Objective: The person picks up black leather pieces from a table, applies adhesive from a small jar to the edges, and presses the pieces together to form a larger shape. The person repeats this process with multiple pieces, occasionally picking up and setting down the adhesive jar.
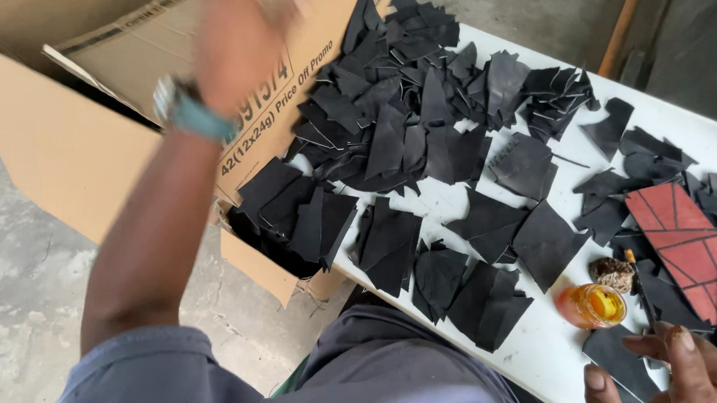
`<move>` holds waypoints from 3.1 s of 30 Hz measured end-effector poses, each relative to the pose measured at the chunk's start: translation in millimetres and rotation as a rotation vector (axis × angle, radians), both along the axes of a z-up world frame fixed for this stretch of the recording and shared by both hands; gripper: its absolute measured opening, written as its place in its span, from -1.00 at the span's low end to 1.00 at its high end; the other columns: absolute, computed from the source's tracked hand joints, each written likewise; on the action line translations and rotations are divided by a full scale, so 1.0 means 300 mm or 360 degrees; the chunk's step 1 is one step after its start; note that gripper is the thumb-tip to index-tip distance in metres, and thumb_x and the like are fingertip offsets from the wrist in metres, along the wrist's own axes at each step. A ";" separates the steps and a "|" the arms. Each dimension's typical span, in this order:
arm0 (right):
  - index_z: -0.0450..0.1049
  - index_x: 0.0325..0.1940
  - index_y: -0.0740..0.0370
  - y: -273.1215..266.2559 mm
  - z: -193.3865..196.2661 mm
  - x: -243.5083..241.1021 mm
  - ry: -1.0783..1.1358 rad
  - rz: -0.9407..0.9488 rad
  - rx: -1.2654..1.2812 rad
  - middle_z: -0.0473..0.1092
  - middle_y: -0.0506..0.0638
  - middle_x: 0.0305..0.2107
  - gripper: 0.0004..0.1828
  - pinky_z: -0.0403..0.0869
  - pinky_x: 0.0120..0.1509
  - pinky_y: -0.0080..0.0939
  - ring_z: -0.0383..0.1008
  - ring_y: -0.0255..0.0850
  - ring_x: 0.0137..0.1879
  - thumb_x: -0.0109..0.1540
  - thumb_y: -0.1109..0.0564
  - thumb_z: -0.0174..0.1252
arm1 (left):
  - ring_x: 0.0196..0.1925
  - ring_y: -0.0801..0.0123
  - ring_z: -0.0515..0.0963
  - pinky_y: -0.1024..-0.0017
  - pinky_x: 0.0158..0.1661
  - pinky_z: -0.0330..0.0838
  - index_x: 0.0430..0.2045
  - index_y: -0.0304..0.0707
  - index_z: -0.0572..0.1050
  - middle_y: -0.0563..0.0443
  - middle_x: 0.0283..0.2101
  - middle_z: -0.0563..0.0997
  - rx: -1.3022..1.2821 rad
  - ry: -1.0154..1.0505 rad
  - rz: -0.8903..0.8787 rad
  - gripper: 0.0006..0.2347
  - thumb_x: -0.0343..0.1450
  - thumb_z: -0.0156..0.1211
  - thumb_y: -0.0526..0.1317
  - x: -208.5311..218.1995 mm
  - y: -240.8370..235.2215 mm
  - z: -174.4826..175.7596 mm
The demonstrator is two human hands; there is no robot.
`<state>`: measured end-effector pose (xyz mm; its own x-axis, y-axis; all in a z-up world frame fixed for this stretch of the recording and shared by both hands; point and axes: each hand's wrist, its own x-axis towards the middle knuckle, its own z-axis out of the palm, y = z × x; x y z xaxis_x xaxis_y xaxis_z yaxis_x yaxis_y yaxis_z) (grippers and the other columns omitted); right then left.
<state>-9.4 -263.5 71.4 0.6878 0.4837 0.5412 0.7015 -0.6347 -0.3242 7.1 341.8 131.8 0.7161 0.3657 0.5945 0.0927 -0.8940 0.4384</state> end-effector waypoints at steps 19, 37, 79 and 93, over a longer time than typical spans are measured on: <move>0.00 0.65 0.12 0.003 -0.053 -0.041 -0.0116 0.0167 0.0201 0.23 0.34 0.02 -0.01 0.56 0.03 -0.12 0.55 0.00 -0.03 0.24 0.20 0.40 | -0.02 0.11 0.64 0.02 0.33 0.06 -0.03 -0.24 0.54 -0.16 0.07 0.51 0.0088 0.1294 -0.0621 -0.31 0.05 0.57 0.17 -0.161 -0.565 -0.370; 0.21 0.44 0.29 0.173 0.014 -0.079 -0.0131 -0.0033 0.0335 0.42 0.27 -0.02 -0.10 0.48 0.14 -0.10 0.55 -0.06 -0.06 0.05 0.18 0.40 | 0.05 -0.13 0.48 0.13 0.03 0.41 0.02 -0.26 0.51 -0.05 0.13 0.45 0.0044 0.1021 -0.0739 -0.29 -0.03 0.66 -0.08 -0.153 -0.591 -0.316; -0.36 0.63 0.12 0.665 0.076 0.009 0.0871 0.0813 0.0904 0.45 0.20 0.07 0.10 0.61 0.19 -0.13 0.59 -0.11 0.11 0.24 0.44 0.23 | -0.35 0.60 0.49 0.65 -0.39 0.36 0.18 -0.29 0.29 -0.02 -0.37 0.55 -0.1646 0.0163 -0.1295 -0.57 0.44 0.30 -0.37 -0.322 -0.625 -0.156; -0.38 0.68 -0.07 0.493 0.093 0.000 0.0589 0.0664 0.1105 0.26 0.15 0.15 0.09 0.65 0.20 -0.08 0.44 -0.14 0.20 0.37 0.37 0.25 | -0.17 0.32 0.66 0.40 -0.11 0.56 -0.21 -0.40 0.58 -0.01 -0.19 0.66 -0.0900 -0.0001 -0.0021 -0.80 0.42 0.45 -0.26 -0.090 0.472 0.012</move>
